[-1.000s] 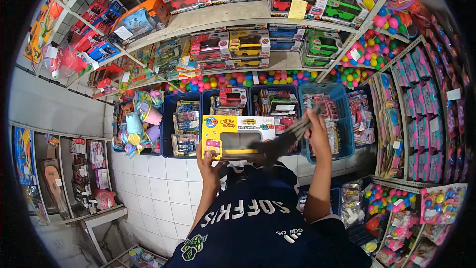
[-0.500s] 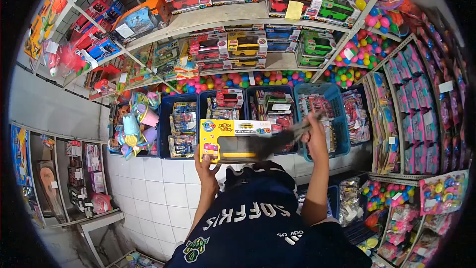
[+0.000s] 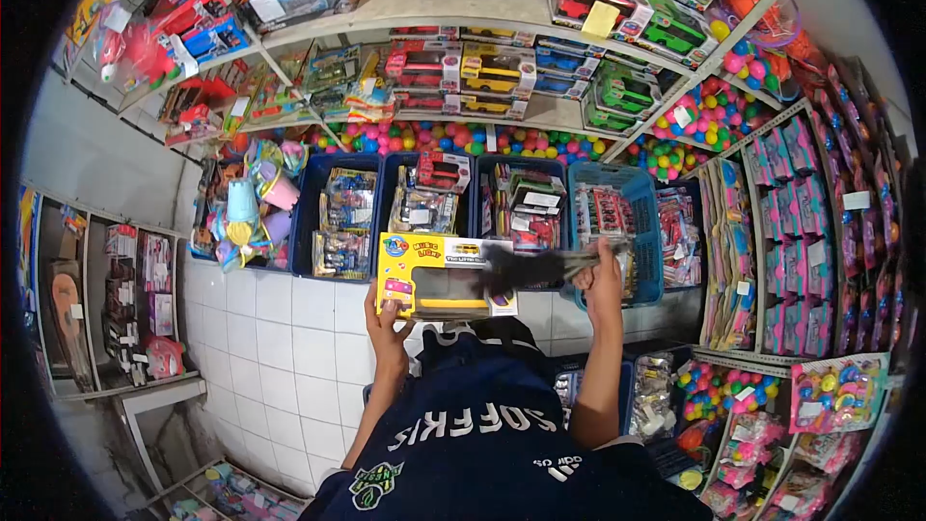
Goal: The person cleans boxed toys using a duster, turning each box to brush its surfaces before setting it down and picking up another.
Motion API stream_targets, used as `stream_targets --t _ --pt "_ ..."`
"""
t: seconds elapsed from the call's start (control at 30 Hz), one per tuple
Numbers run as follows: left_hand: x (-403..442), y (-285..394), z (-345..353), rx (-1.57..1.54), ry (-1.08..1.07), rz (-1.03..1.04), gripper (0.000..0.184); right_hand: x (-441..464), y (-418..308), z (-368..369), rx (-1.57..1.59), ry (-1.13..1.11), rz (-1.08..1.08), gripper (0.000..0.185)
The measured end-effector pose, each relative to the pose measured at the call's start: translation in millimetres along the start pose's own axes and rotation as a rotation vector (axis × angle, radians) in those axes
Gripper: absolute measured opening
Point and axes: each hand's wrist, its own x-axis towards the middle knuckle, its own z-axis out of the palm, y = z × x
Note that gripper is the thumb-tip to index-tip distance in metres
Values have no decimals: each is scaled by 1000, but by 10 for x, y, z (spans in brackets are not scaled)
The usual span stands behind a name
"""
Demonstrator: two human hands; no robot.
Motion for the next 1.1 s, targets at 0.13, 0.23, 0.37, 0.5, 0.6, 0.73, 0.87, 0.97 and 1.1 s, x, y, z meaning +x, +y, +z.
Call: stream_targets --t 0.13,0.23,0.37,0.5,0.6,0.73,0.87,0.97,1.1 --pt "-60 -75 -131 16 26 -3 65 -118 148 13 -79 -26 -24 39" --pt "-120 -87 -154 94 14 5 71 -217 224 -9 16 79 -21 39" --pt "-165 -156 -241 99 9 8 73 -343 324 50 -154 -73 47 38" --pt "-196 -201 -280 -31 -18 22 70 -384 507 14 38 25 -5 35" --pt "-221 -188 -273 -25 -54 65 70 -526 551 122 -82 -47 71 38" --pt "-202 -226 -262 62 -103 114 71 -532 558 182 94 57 4 38" --pt "-42 -383 -287 132 -147 203 74 -641 517 216 -63 -86 2 44" --pt "0 -411 -273 105 -184 270 74 -629 542 276 113 56 -49 46" --pt "-5 -353 -258 101 -196 273 73 -762 532 390 -48 -69 -22 34"
